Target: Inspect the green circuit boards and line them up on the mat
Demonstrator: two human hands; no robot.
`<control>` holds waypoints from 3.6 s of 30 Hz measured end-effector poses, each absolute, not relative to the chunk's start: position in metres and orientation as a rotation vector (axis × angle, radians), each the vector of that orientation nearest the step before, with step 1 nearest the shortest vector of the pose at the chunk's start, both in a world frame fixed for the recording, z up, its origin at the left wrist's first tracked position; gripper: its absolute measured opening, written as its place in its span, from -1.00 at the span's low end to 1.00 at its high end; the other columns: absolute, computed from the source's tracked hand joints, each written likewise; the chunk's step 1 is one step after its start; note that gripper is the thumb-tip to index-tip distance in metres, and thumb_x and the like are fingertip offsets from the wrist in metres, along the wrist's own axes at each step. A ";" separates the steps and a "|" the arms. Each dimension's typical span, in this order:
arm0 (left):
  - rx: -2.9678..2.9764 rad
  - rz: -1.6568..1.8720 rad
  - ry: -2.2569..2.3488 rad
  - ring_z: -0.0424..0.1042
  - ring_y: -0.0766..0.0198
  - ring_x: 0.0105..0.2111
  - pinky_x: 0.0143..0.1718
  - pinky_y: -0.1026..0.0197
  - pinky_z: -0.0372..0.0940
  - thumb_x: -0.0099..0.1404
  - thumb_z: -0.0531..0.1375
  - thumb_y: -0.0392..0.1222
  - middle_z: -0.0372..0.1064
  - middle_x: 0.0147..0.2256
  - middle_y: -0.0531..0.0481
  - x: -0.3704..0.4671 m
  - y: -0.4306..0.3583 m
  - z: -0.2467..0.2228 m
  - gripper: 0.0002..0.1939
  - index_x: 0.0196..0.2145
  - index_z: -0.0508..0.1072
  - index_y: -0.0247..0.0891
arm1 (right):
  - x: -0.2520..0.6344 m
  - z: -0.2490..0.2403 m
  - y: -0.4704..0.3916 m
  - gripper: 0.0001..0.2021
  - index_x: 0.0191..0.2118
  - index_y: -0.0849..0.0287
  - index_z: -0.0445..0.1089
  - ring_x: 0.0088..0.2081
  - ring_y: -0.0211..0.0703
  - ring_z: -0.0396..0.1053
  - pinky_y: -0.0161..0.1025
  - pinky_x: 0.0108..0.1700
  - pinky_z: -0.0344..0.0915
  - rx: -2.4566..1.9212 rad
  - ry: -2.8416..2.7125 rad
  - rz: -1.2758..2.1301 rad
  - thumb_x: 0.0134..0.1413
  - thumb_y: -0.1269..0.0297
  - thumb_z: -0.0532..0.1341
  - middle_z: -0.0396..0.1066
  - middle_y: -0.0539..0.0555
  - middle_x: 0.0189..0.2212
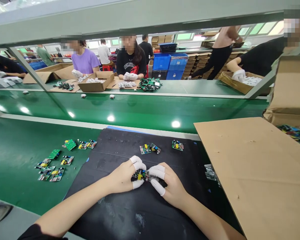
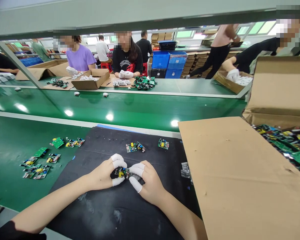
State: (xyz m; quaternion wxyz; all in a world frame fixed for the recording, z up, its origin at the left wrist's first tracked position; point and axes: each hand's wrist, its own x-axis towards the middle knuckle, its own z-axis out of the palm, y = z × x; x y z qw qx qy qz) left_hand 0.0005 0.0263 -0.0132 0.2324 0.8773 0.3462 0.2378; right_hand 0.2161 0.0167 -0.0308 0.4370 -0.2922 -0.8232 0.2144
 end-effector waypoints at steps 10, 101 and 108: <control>2.710 1.006 0.955 0.43 0.23 -0.29 -0.32 0.26 0.40 0.29 0.12 -0.23 0.36 -0.22 -0.15 0.010 0.009 -0.023 -0.64 0.03 0.22 -0.27 | 0.211 -0.032 0.012 -0.82 -0.17 0.11 0.37 -0.30 -0.13 0.37 -0.19 -0.30 0.39 -0.862 -1.977 0.654 0.06 0.36 0.19 0.43 0.08 -0.35; 2.190 1.017 1.091 0.26 0.25 -0.33 -0.30 0.21 0.28 0.10 0.16 -0.33 0.20 -0.31 0.00 0.013 0.016 -0.010 -0.81 -0.30 0.24 -0.20 | 0.208 -0.034 0.006 -0.64 -0.02 0.01 0.32 -0.19 -0.08 0.36 -0.10 -0.19 0.33 -0.861 -2.016 0.119 0.04 0.46 0.18 0.42 0.09 -0.21; 2.083 1.280 0.847 0.32 0.22 -0.28 -0.30 0.20 0.31 0.20 0.25 -0.17 0.31 -0.31 -0.04 0.019 0.001 -0.017 -0.80 -0.23 0.34 -0.20 | 0.209 -0.029 0.003 -0.74 -0.15 0.09 0.23 -0.34 -0.16 0.36 -0.20 -0.32 0.34 -0.738 -1.992 0.250 0.04 0.50 0.15 0.40 0.05 -0.37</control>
